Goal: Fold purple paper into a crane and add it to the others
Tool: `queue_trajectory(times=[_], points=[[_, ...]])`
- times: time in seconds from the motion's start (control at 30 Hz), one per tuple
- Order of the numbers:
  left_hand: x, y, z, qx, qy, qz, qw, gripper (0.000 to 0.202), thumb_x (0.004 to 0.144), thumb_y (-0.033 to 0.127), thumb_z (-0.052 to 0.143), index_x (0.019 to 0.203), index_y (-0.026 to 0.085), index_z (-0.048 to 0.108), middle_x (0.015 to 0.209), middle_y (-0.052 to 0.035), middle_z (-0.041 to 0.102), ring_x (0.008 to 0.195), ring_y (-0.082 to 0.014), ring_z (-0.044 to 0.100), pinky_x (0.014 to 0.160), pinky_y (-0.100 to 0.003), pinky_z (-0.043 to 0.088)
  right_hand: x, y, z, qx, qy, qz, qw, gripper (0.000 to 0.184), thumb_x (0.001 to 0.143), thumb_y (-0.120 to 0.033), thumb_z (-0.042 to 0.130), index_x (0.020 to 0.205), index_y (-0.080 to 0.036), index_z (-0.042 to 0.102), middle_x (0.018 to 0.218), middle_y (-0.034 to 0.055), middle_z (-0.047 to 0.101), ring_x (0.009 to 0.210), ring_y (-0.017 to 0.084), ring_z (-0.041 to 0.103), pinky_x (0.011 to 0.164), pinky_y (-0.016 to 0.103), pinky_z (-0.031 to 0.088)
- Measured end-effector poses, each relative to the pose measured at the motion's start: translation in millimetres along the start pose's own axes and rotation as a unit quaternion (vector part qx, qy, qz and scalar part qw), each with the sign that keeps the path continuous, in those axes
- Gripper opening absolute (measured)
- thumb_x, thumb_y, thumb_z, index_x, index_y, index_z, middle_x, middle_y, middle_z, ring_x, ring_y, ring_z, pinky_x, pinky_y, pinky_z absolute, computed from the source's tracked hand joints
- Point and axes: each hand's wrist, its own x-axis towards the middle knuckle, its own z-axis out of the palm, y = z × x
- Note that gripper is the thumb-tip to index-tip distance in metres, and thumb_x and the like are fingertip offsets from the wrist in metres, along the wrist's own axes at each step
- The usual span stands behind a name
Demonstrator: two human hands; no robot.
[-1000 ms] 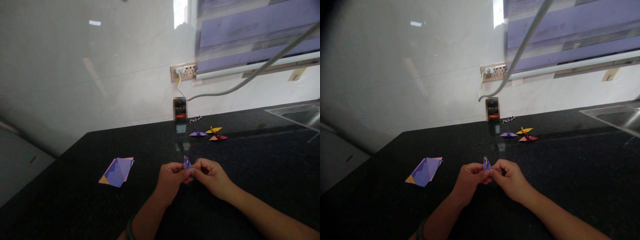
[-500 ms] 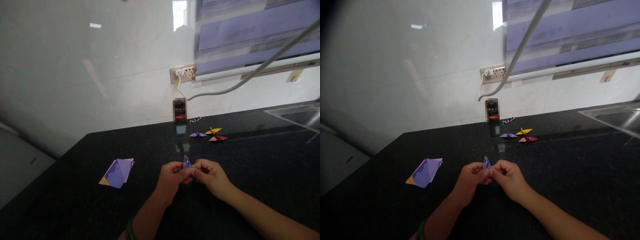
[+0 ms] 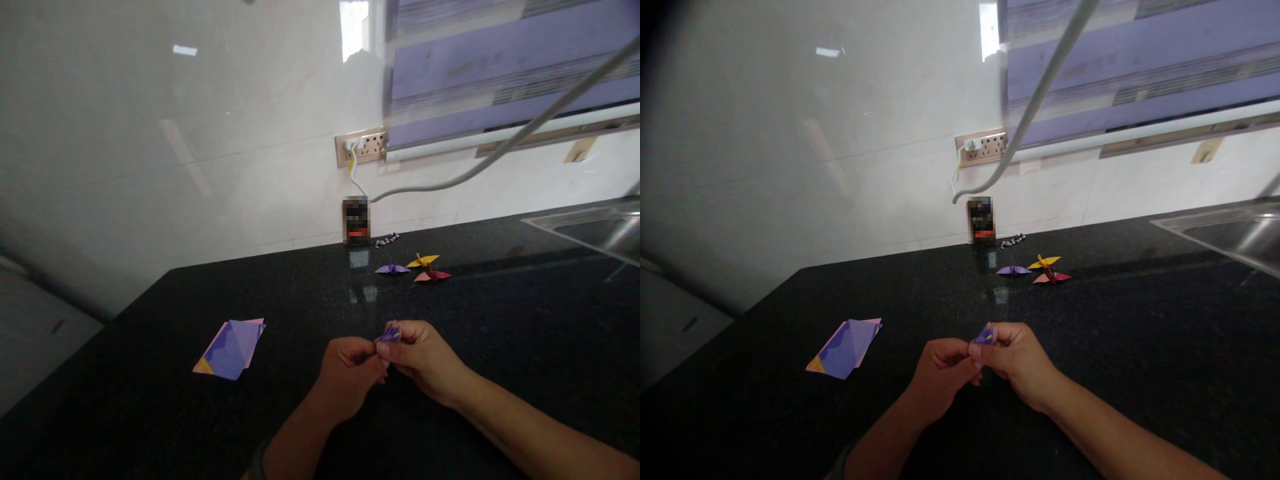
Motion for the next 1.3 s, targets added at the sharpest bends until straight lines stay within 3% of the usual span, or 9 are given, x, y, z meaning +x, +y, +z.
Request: queue_trajectory(times=[0.33, 0.57, 0.67, 0.7, 0.8, 1.0, 1.1, 1.23, 1.3], points=[[1.0, 4.2, 4.0, 0.003, 0.035, -0.004, 0.999, 0.025, 0.071, 0.025, 0.055, 0.048, 0.013, 0.052, 0.042, 0.0030, 0.043, 0.040, -0.0070, 0.038, 0.041, -0.020, 0.029, 3.8, -3.4, 10.1, 0.080, 0.071, 0.064, 0.992, 0.026, 0.064, -0.027, 0.068, 0.048, -0.012, 0.054, 0.035, -0.0067, 0.038, 0.030, 0.002, 0.024, 0.032, 0.019, 0.013], [-5.6, 11.0, 10.3, 0.024, 0.029, -0.024, 0.999, 0.027, 0.071, 0.023, 0.054, 0.045, 0.014, 0.051, 0.041, 0.0026, 0.044, 0.040, -0.0069, 0.039, 0.043, -0.020, 0.028, 21.7, -28.7, -35.0, 0.133, 0.166, -0.008, 0.977, 0.015, 0.067, -0.028, 0.064, 0.067, -0.016, 0.055, 0.040, -0.0114, 0.023, 0.033, 0.003, 0.016, 0.029, 0.014, 0.015], [-3.3, 11.6, 10.6, 0.017, 0.052, -0.008, 0.998, 0.026, 0.071, 0.025, 0.055, 0.048, 0.014, 0.054, 0.044, 0.0011, 0.048, 0.043, -0.0083, 0.043, 0.046, -0.021, 0.031, 18.5, -27.6, -33.0, 0.127, 0.143, 0.009, 0.982, 0.027, 0.071, -0.040, 0.059, 0.077, -0.014, 0.059, 0.044, -0.0094, 0.030, 0.035, 0.003, 0.023, 0.031, 0.015, 0.021], [-2.4, 10.9, 10.2, 0.014, 0.059, -0.003, 0.998, 0.025, 0.072, 0.026, 0.055, 0.049, 0.014, 0.055, 0.045, 0.0008, 0.049, 0.044, -0.0087, 0.044, 0.047, -0.021, 0.032, 15.6, -24.2, -26.7, 0.112, 0.098, 0.036, 0.988, 0.032, 0.072, -0.043, 0.058, 0.082, -0.013, 0.060, 0.047, -0.0080, 0.035, 0.036, 0.003, 0.027, 0.032, 0.016, 0.023], [-0.7, 7.2, 9.2, 0.011, 0.065, 0.003, 0.998, 0.024, 0.072, 0.028, 0.055, 0.052, 0.014, 0.056, 0.047, 0.0006, 0.050, 0.045, -0.0090, 0.044, 0.046, -0.021, 0.032, 5.2, -12.1, -2.5, 0.044, 0.003, 0.064, 0.997, 0.027, 0.062, -0.032, 0.069, 0.078, -0.012, 0.061, 0.054, -0.0030, 0.050, 0.039, 0.004, 0.039, 0.032, 0.015, 0.021], [-3.2, 6.2, 11.3, 0.006, 0.051, 0.001, 0.999, 0.026, 0.071, 0.027, 0.056, 0.049, 0.014, 0.051, 0.044, 0.0027, 0.044, 0.042, -0.0076, 0.039, 0.043, -0.020, 0.028, -0.5, -5.2, 11.6, 0.071, 0.054, 0.063, 0.994, 0.025, 0.063, -0.028, 0.069, 0.051, -0.012, 0.054, 0.042, -0.0047, 0.046, 0.035, 0.002, 0.030, 0.033, 0.018, 0.014], [-4.8, 8.5, 11.8, 0.007, 0.036, -0.006, 0.999, 0.026, 0.070, 0.026, 0.056, 0.048, 0.014, 0.051, 0.042, 0.0034, 0.043, 0.041, -0.0070, 0.037, 0.042, -0.020, 0.026, 7.8, -11.8, -3.9, 0.099, 0.090, 0.067, 0.989, 0.027, 0.070, -0.036, 0.061, 0.057, -0.012, 0.057, 0.036, -0.0080, 0.033, 0.032, 0.003, 0.024, 0.032, 0.019, 0.015], [-2.9, 8.7, 9.6, -0.017, 0.053, -0.007, 0.998, 0.027, 0.072, 0.028, 0.056, 0.049, 0.013, 0.053, 0.043, 0.0028, 0.046, 0.042, -0.0070, 0.040, 0.045, -0.020, 0.030, 16.5, -22.5, -23.1, 0.114, 0.195, -0.024, 0.974, 0.025, 0.070, -0.039, 0.061, 0.068, -0.014, 0.058, 0.043, -0.0085, 0.032, 0.035, 0.003, 0.023, 0.032, 0.017, 0.019], [-0.3, 7.9, 7.4, -0.040, 0.082, -0.009, 0.996, 0.026, 0.073, 0.029, 0.055, 0.053, 0.013, 0.055, 0.046, 0.0018, 0.050, 0.045, -0.0076, 0.043, 0.048, -0.020, 0.034, 14.8, -22.9, -21.6, 0.054, 0.146, -0.023, 0.987, 0.030, 0.074, -0.044, 0.055, 0.074, -0.014, 0.059, 0.046, -0.0071, 0.037, 0.037, 0.004, 0.028, 0.034, 0.018, 0.023]])
